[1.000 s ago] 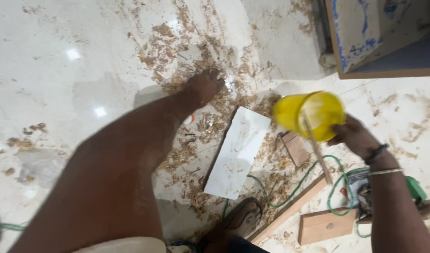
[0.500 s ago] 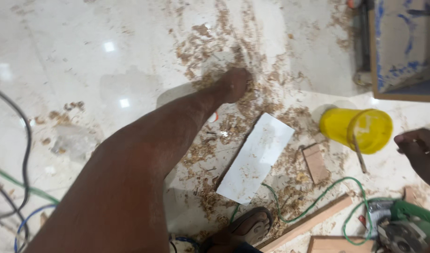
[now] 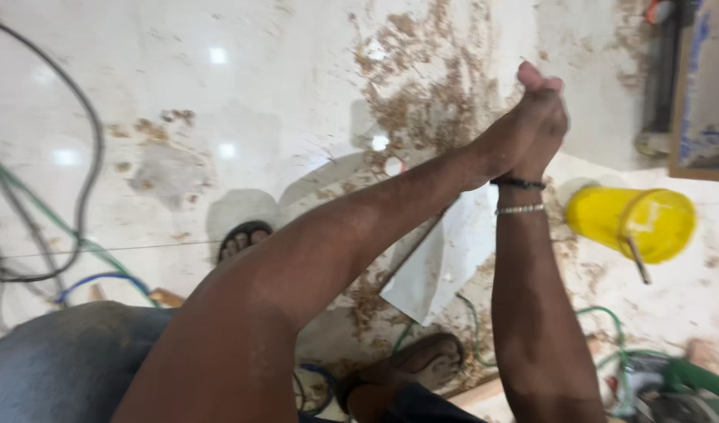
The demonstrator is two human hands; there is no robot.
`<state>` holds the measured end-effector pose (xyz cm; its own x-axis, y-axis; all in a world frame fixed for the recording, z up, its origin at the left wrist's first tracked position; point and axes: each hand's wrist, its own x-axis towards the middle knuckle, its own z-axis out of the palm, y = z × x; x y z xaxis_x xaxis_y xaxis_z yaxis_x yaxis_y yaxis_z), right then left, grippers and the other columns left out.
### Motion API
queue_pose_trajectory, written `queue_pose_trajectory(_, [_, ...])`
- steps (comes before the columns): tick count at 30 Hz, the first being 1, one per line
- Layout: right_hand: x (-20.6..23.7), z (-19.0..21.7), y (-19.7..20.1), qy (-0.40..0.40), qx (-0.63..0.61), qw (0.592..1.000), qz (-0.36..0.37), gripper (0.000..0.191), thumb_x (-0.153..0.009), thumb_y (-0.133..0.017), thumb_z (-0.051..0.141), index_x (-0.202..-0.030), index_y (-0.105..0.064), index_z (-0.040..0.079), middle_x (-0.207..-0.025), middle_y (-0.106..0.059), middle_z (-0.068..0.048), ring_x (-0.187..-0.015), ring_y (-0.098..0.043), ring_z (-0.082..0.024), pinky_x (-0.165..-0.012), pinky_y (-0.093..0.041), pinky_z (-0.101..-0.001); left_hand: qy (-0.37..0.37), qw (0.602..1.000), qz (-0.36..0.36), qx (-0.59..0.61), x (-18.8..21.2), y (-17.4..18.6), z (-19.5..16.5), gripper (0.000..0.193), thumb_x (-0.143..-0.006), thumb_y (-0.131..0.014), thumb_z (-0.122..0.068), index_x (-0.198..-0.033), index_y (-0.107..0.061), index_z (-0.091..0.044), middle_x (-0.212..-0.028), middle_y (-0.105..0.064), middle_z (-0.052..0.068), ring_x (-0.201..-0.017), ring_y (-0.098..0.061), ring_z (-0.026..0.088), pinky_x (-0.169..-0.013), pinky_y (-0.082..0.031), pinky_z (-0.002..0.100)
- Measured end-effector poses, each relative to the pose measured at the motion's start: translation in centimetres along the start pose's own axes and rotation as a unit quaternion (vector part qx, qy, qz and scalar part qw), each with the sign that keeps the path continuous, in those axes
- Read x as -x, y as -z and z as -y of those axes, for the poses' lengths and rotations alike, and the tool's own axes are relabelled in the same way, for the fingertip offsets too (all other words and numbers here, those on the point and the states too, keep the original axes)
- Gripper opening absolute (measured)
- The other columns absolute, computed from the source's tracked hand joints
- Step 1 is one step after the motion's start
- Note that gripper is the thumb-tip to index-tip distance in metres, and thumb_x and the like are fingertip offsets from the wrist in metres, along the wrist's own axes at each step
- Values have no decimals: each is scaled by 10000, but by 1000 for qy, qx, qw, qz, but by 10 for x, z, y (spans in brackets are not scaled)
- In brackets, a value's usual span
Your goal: The person applies strips of white tape along the edge of a blue sheet on a wooden board, then moves to the floor to pick up and gather sawdust by hand.
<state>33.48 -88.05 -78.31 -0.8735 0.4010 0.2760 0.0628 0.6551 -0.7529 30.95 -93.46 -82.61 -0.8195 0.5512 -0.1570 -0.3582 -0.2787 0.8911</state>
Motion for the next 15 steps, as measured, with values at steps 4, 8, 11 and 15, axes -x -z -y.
queue_pose_trajectory(4, [59, 35, 23, -207, -247, 947, 0, 701, -1101, -289, 482, -1495, -487, -62, -1496, -585, -178, -1387, -551, -265, -1166, -432, -352, 102, 987, -17, 125, -13, -26, 14, 900, -1048, -324, -734, -1455, -497, 50, -1306, -464, 240, -1182, -389, 279, -1070, -389, 523])
queue_pose_trajectory(8, [87, 22, 28, -207, -285, 936, 2, 974, -1009, -177, 726, -1650, -204, -7, -1718, -198, -147, -1591, -142, -252, -1287, -114, -350, 259, 956, -1, 137, -3, -24, 13, 991, -971, -262, -795, -1330, -626, 54, -1053, -599, 243, -997, -565, 319, -996, -519, 564])
queue_pose_trajectory(11, [62, -16, 41, -245, -316, 916, 11, 1028, -995, -116, 749, -1634, -293, -36, -1717, -293, -185, -1613, -231, -302, -1317, -127, -387, 181, 976, 106, 63, 40, -37, 14, 1001, -938, -205, -829, -1427, -454, 8, -1304, -542, 142, -1241, -534, 242, -1090, -447, 447])
queue_pose_trajectory(15, [55, -8, 25, -210, -409, 887, 51, 1019, -993, -136, 757, -1655, -208, -15, -1738, -230, -167, -1630, -166, -289, -1323, -93, -383, 35, 988, 97, 115, 56, -37, -6, 1084, -992, -276, -846, -1608, -258, 47, -1578, -359, 267, -1466, -357, 334, -1246, -317, 462])
